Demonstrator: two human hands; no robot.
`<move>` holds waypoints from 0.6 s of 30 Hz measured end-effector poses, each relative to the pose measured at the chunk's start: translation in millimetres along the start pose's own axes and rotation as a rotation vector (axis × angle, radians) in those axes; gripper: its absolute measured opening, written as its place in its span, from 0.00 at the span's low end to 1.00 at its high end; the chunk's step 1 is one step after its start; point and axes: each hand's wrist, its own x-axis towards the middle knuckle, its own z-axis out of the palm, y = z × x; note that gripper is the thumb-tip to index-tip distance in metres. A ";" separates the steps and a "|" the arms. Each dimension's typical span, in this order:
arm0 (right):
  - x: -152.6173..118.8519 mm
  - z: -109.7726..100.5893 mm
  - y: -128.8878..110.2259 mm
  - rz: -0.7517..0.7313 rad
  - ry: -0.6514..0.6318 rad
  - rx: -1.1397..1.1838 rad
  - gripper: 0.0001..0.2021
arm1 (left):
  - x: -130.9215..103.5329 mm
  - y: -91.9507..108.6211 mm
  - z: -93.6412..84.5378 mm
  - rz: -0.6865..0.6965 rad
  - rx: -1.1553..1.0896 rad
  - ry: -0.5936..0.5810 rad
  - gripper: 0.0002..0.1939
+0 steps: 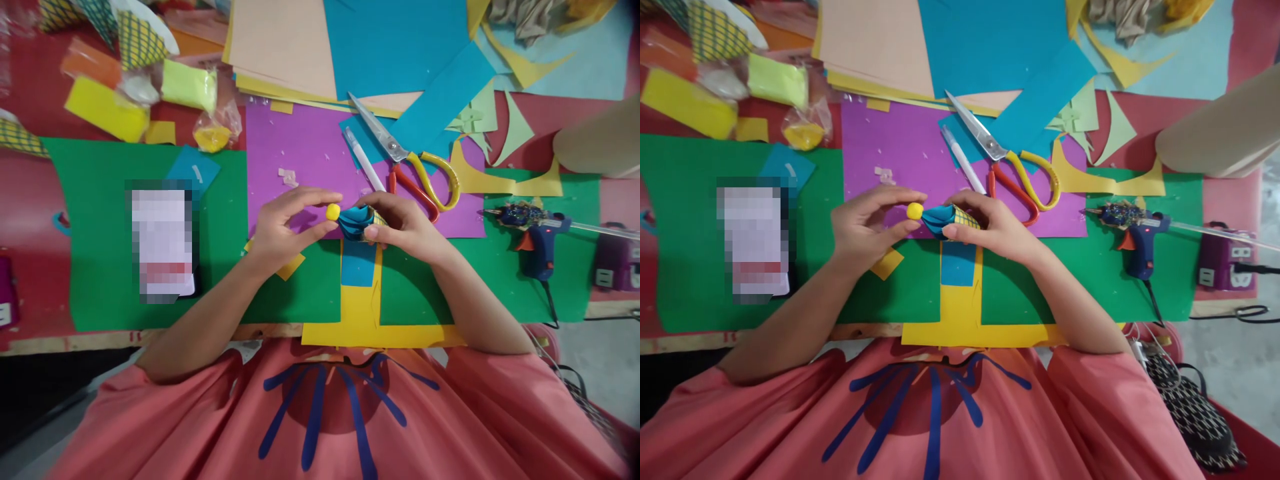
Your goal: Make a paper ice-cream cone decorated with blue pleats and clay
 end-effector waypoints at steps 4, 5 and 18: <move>-0.1 0.3 0.3 0.011 -0.015 0.014 0.20 | 1.5 3.2 -0.8 0.022 0.088 0.006 0.13; 0.0 0.4 0.3 0.016 -0.018 0.025 0.20 | 2.0 3.8 -0.5 0.033 0.107 0.013 0.13; 0.2 -0.3 -0.8 0.035 -0.043 0.083 0.19 | 0.9 -1.2 -0.7 0.170 0.134 -0.036 0.19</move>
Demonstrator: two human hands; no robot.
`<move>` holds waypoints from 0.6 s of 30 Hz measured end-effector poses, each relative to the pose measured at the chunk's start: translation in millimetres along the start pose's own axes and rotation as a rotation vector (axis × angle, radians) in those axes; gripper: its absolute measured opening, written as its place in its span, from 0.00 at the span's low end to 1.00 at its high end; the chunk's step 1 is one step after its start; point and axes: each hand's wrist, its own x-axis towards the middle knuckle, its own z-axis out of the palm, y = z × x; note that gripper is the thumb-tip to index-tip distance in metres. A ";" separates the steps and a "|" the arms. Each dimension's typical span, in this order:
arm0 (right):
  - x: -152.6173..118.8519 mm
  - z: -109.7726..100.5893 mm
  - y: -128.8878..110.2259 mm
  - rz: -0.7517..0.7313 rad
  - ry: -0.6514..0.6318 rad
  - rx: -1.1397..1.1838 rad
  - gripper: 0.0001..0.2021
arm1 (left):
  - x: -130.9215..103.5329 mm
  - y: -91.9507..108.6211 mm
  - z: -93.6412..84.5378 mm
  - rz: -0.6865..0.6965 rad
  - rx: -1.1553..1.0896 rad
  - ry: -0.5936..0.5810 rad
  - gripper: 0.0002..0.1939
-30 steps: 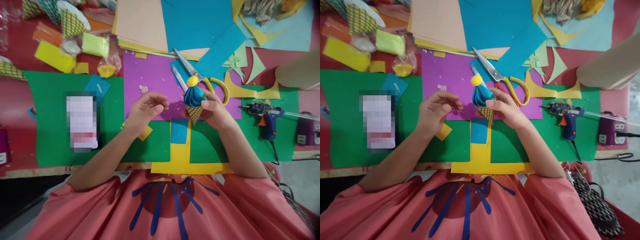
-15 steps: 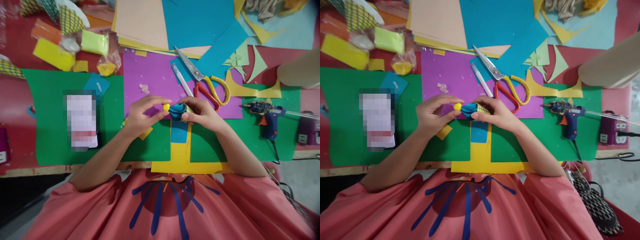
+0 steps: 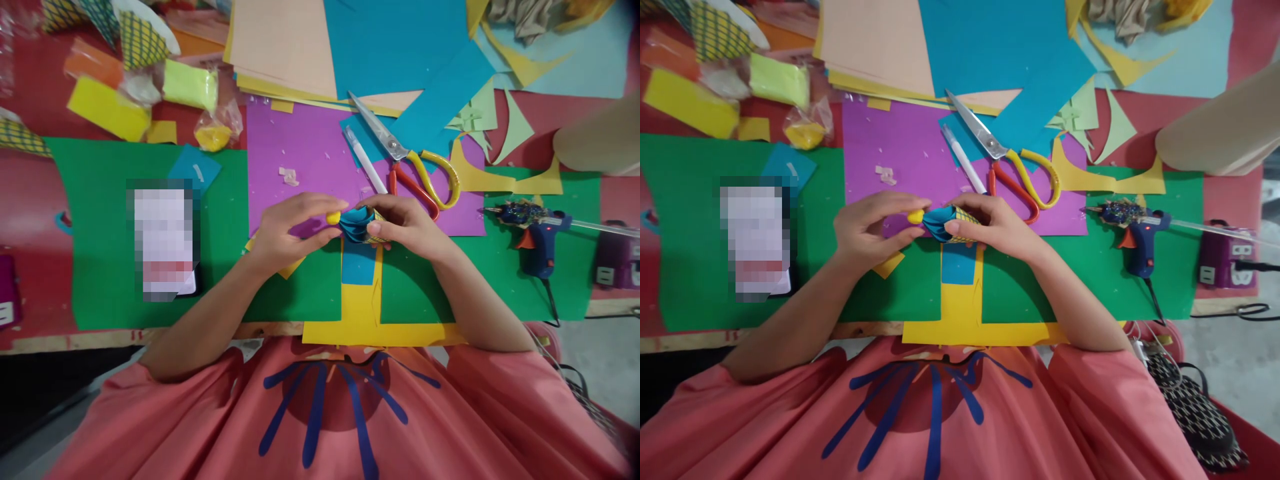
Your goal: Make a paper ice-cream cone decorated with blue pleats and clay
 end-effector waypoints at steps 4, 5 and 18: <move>-0.8 -1.0 1.8 0.040 -0.011 -0.013 0.20 | 4.1 0.1 -1.1 0.026 -0.004 -0.035 0.11; -1.0 -0.8 1.9 0.048 -0.009 -0.015 0.20 | 4.4 -0.1 -1.3 0.055 0.012 -0.035 0.11; 0.1 -1.3 1.4 -0.082 0.053 -0.312 0.23 | 4.5 1.4 1.1 0.091 0.132 0.019 0.06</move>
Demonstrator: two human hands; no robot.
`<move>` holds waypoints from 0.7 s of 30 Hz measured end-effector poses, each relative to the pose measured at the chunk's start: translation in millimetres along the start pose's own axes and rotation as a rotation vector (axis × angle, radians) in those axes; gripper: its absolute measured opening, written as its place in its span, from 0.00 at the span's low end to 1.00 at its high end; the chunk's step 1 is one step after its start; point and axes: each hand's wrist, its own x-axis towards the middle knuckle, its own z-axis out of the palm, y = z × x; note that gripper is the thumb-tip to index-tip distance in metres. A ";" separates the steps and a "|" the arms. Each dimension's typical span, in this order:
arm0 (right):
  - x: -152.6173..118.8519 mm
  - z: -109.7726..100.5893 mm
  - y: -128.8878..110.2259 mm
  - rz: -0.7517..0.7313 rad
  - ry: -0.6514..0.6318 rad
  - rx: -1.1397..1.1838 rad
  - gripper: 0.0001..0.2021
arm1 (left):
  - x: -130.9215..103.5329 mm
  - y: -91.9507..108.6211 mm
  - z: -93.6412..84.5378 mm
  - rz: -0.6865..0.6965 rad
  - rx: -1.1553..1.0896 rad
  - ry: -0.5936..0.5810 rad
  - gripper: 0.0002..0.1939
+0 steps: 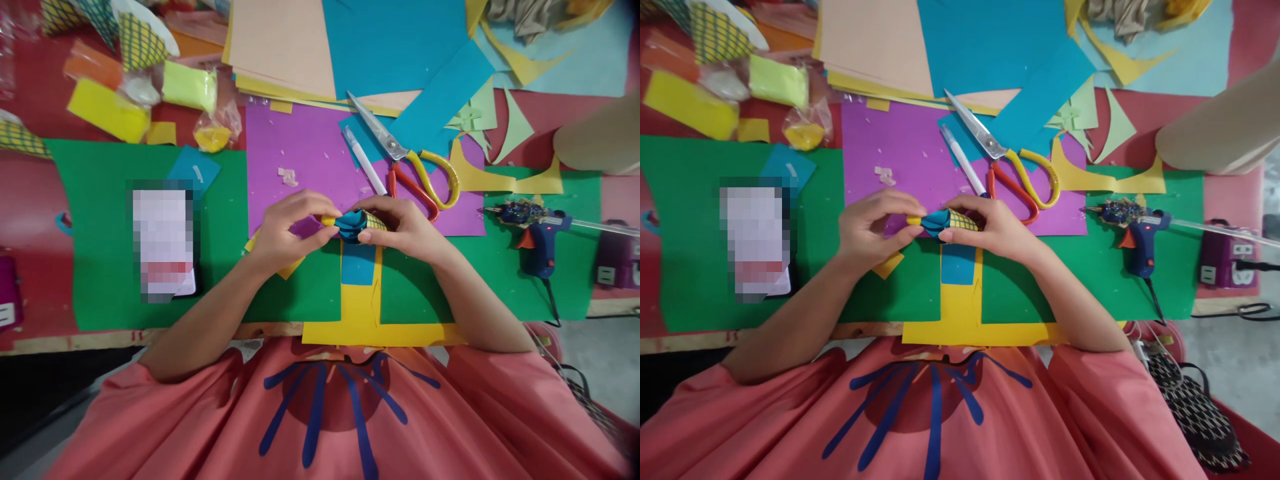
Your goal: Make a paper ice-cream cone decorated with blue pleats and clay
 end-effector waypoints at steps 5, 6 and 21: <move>-0.4 2.3 1.3 -0.085 0.016 -0.130 0.25 | -1.8 2.6 2.4 -0.127 -0.060 0.010 0.05; -0.5 2.6 1.4 -0.111 0.024 -0.168 0.25 | -2.5 2.6 3.0 -0.165 -0.082 0.009 0.06; -2.7 4.8 3.0 -0.251 0.075 -0.376 0.27 | -0.7 -0.7 3.1 -0.160 -0.124 -0.016 0.04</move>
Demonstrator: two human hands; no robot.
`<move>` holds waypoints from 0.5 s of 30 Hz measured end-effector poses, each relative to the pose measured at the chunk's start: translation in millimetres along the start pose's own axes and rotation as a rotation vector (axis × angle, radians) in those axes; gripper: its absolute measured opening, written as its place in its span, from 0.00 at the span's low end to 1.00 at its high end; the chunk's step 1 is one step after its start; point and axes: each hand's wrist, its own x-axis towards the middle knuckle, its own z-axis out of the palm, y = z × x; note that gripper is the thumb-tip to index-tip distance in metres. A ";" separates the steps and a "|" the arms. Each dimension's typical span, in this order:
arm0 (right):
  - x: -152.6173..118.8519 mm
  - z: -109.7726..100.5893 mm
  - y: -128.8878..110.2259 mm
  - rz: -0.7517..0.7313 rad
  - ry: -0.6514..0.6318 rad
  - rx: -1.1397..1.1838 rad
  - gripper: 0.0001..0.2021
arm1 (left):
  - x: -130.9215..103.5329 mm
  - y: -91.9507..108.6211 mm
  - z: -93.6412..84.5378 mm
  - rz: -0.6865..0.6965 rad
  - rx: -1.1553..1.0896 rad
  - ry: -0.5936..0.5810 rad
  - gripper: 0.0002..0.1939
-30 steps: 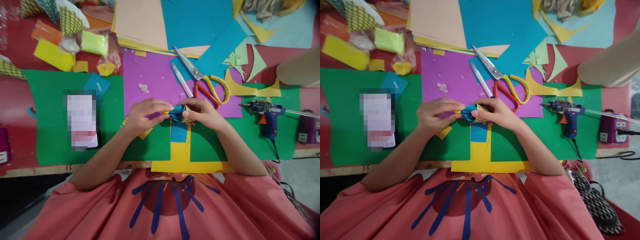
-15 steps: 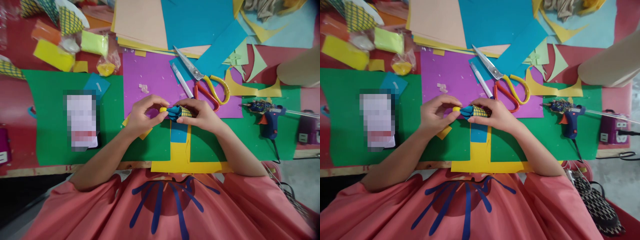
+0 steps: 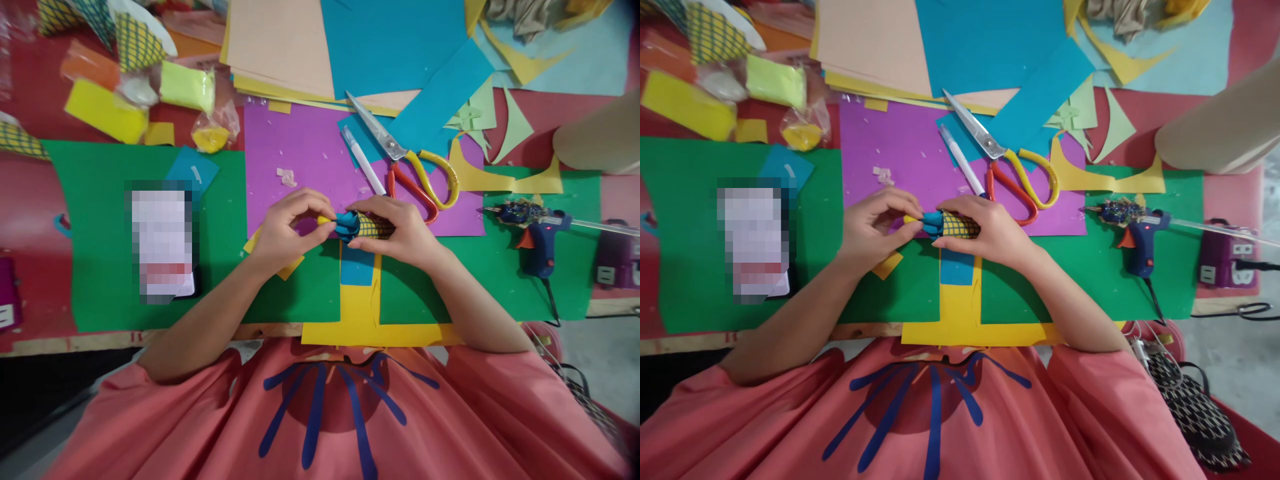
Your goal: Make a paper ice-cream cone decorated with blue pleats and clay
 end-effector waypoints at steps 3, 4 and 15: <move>0.8 -1.3 -0.7 0.024 0.009 0.012 0.28 | -3.6 -3.1 -0.5 -0.023 -0.052 0.010 0.14; 1.0 -1.9 -1.1 0.041 0.007 0.021 0.28 | -5.0 -4.7 -0.6 -0.030 -0.063 0.007 0.17; 0.9 -3.8 -2.8 0.194 -0.055 0.267 0.26 | 2.5 0.4 -3.2 0.146 0.004 -0.010 0.03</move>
